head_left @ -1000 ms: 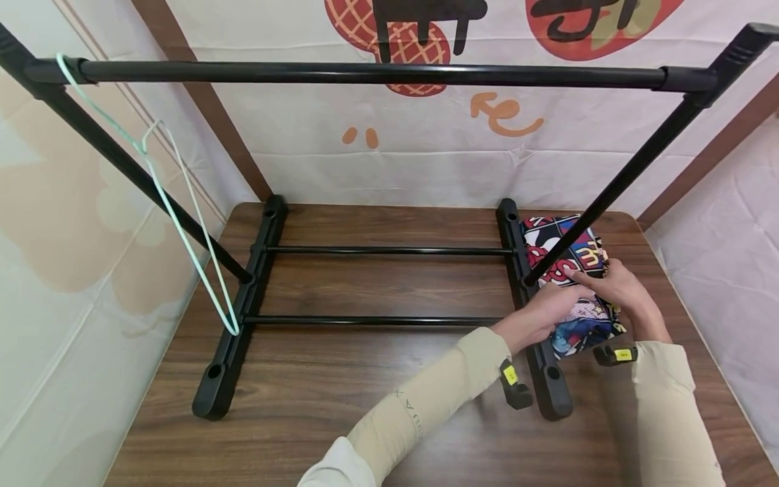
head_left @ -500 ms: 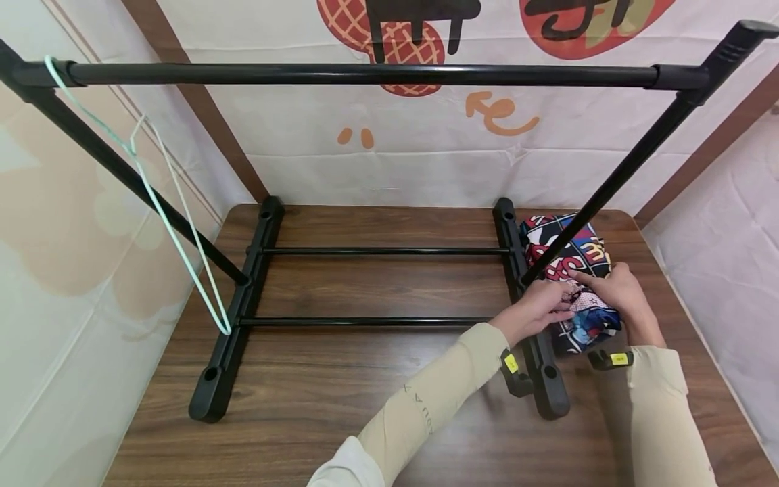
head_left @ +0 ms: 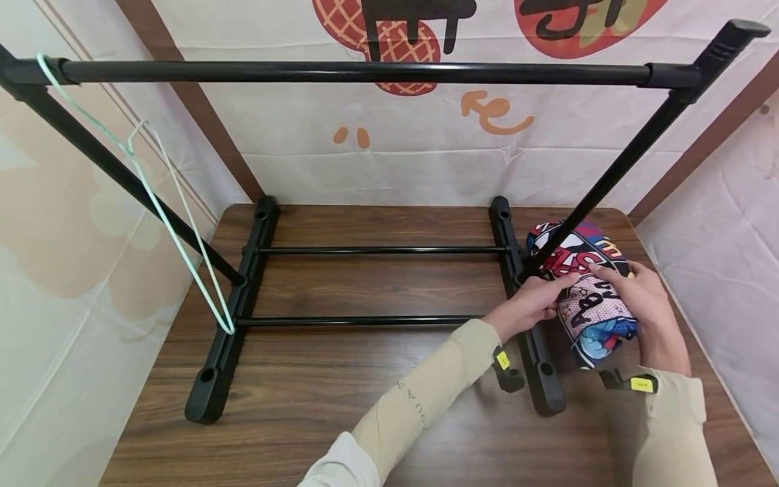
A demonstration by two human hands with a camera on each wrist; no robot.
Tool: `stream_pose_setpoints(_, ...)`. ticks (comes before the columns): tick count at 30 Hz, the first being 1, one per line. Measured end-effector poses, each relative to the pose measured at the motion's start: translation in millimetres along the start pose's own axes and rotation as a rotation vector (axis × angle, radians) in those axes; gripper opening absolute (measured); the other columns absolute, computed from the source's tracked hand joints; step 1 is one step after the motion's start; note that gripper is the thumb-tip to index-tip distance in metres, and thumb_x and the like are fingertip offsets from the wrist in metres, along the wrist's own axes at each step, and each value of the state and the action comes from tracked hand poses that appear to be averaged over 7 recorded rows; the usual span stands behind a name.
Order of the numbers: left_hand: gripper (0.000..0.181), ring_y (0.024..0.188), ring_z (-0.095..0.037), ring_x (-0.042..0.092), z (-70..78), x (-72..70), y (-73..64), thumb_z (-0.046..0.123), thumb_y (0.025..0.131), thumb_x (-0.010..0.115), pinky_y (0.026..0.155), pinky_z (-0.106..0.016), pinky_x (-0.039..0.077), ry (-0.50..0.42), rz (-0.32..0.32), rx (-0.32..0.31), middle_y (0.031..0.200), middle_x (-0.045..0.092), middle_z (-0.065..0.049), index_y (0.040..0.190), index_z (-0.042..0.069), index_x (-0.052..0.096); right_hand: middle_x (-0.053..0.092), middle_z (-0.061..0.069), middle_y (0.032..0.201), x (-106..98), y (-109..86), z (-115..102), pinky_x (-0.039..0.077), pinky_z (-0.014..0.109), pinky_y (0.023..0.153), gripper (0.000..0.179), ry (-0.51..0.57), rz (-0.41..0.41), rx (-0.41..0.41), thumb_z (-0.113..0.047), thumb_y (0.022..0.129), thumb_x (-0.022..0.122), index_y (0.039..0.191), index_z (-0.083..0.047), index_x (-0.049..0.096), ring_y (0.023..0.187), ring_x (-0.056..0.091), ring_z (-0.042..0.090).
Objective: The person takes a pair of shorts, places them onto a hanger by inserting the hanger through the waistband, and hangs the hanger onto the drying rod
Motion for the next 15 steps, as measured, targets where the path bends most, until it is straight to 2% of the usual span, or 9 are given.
stream_pose_setpoints(3, 0.035, 0.074, -0.009, 0.059, 2.0, 1.9, -4.7, 0.041, 0.094, 0.078, 0.072, -0.026, 0.054, 0.051, -0.039, 0.017, 0.086, 0.065, 0.004, 0.104, 0.009, 0.07, 0.061, -0.017, 0.083, -3.2, -17.4, -4.1, 0.061, 0.028, 0.064, 0.101, 0.099, 0.032, 0.008, -0.064, 0.096, 0.064, 0.164, -0.001, 0.023, 0.067, 0.068, 0.004)
stream_pose_setpoints(5, 0.042, 0.085, -0.011, 0.065, 3.8, 3.2, -8.1, 0.045, 0.093, 0.079, 0.088, -0.032, 0.059, 0.06, -0.074, 0.011, 0.096, 0.07, 0.003, 0.116, 0.01, 0.07, 0.062, -0.022, 0.077, -3.6, -28.8, -6.2, 0.06, 0.026, 0.062, 0.095, 0.19, 0.042, 0.014, -0.06, 0.096, 0.067, 0.163, -0.006, 0.027, 0.066, 0.069, 0.004)
stream_pose_setpoints(7, 0.045, 0.093, -0.014, 0.069, 4.8, 5.4, -11.9, 0.047, 0.093, 0.079, 0.1, -0.039, 0.058, 0.04, -0.132, -0.016, 0.103, 0.073, 0.001, 0.121, 0.013, 0.068, 0.066, -0.022, 0.075, -2.9, -39.8, -7.8, 0.059, 0.024, 0.06, 0.084, 0.311, 0.055, 0.015, -0.054, 0.096, 0.07, 0.158, -0.011, 0.033, 0.064, 0.069, 0.004)
stream_pose_setpoints(11, 0.034, 0.095, -0.017, 0.071, 8.5, 10.0, -22.1, 0.046, 0.097, 0.075, 0.103, -0.045, 0.058, -0.041, -0.272, -0.058, 0.103, 0.075, -0.001, 0.116, 0.018, 0.069, 0.071, -0.019, 0.08, 0.7, -60.4, -12.7, 0.058, 0.021, 0.058, 0.066, 0.527, 0.092, -0.042, -0.04, 0.097, 0.075, 0.15, -0.019, 0.042, 0.064, 0.071, 0.004)
stream_pose_setpoints(15, 0.024, 0.092, -0.016, 0.073, 17.4, 11.7, -34.9, 0.044, 0.1, 0.072, 0.099, -0.042, 0.061, -0.086, -0.355, -0.049, 0.102, 0.077, 0.001, 0.115, 0.025, 0.068, 0.073, -0.018, 0.086, 4.9, -80.3, -19.8, 0.058, 0.017, 0.058, 0.052, 0.617, 0.191, -0.12, -0.029, 0.096, 0.077, 0.139, -0.02, 0.049, 0.065, 0.071, 0.002)
Point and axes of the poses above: each hand's wrist, its own y-axis towards the middle knuckle, its own x-axis out of the palm, z = x × y, the point moved 6 cm from there along y, towards the middle knuckle
